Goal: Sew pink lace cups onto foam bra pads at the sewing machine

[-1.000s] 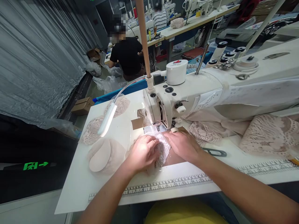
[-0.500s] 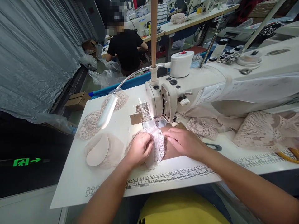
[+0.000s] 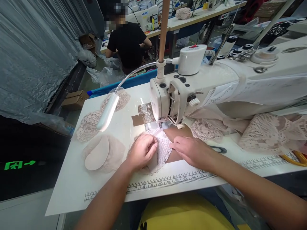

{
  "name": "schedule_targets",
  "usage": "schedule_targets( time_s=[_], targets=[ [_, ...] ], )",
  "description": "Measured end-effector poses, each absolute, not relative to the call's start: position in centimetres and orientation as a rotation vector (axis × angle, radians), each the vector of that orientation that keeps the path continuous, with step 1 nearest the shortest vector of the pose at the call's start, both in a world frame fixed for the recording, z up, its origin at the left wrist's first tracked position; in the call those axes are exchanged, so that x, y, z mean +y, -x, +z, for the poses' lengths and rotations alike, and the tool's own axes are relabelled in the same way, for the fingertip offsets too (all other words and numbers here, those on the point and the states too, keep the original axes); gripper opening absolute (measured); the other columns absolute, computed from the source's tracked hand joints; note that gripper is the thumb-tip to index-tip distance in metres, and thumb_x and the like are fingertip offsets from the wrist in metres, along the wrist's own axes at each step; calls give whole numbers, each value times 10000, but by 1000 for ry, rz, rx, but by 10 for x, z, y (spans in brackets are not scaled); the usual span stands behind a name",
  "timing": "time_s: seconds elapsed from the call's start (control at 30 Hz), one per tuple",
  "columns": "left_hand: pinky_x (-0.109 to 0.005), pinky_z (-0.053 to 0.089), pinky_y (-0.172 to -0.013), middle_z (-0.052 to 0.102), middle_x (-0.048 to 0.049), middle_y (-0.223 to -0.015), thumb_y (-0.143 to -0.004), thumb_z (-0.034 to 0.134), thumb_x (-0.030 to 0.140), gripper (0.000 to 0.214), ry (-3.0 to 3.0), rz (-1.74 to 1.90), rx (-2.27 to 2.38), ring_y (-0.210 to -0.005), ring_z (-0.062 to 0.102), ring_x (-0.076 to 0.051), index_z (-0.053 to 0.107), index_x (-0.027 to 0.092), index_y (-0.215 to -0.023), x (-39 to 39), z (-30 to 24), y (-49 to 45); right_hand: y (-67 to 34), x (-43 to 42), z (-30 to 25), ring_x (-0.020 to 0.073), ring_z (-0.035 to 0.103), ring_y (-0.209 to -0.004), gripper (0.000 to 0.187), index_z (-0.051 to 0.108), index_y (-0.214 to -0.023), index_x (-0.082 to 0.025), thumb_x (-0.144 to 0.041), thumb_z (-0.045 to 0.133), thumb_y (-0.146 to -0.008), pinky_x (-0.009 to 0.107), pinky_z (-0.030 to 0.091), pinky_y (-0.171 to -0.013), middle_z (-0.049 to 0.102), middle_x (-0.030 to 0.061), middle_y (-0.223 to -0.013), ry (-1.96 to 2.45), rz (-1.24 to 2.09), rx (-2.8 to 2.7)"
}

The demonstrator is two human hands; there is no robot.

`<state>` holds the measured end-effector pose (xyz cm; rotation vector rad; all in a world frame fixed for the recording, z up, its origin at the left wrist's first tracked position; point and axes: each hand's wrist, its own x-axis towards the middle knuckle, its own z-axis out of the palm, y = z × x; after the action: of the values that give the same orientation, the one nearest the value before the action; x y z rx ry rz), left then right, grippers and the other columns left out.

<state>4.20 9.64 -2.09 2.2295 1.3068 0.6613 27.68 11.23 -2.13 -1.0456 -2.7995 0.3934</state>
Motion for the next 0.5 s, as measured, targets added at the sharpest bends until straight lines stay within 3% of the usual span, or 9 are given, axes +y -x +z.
schedule_targets(
  time_s=[0.27,0.5],
  targets=[
    [-368,408,-834,637,-69,-963,-897,450,145,270,-2649,522,1126,-886,523,-186,636,207,-1084,89,-27,-54,-285,90,-39,180,450,-769,469,600,-1076,-178,50,388,-725,268,349,-657,558,68,-919,1043,284,-2707],
    [-383,383,-803,591,-72,-896,-925,417,193,320,-2789,283,1189,-819,478,-193,585,232,-1195,86,-25,-60,-287,89,-42,174,433,-730,437,607,-1079,-171,26,387,-757,271,357,-657,565,70,-907,1007,262,-2644]
  ],
)
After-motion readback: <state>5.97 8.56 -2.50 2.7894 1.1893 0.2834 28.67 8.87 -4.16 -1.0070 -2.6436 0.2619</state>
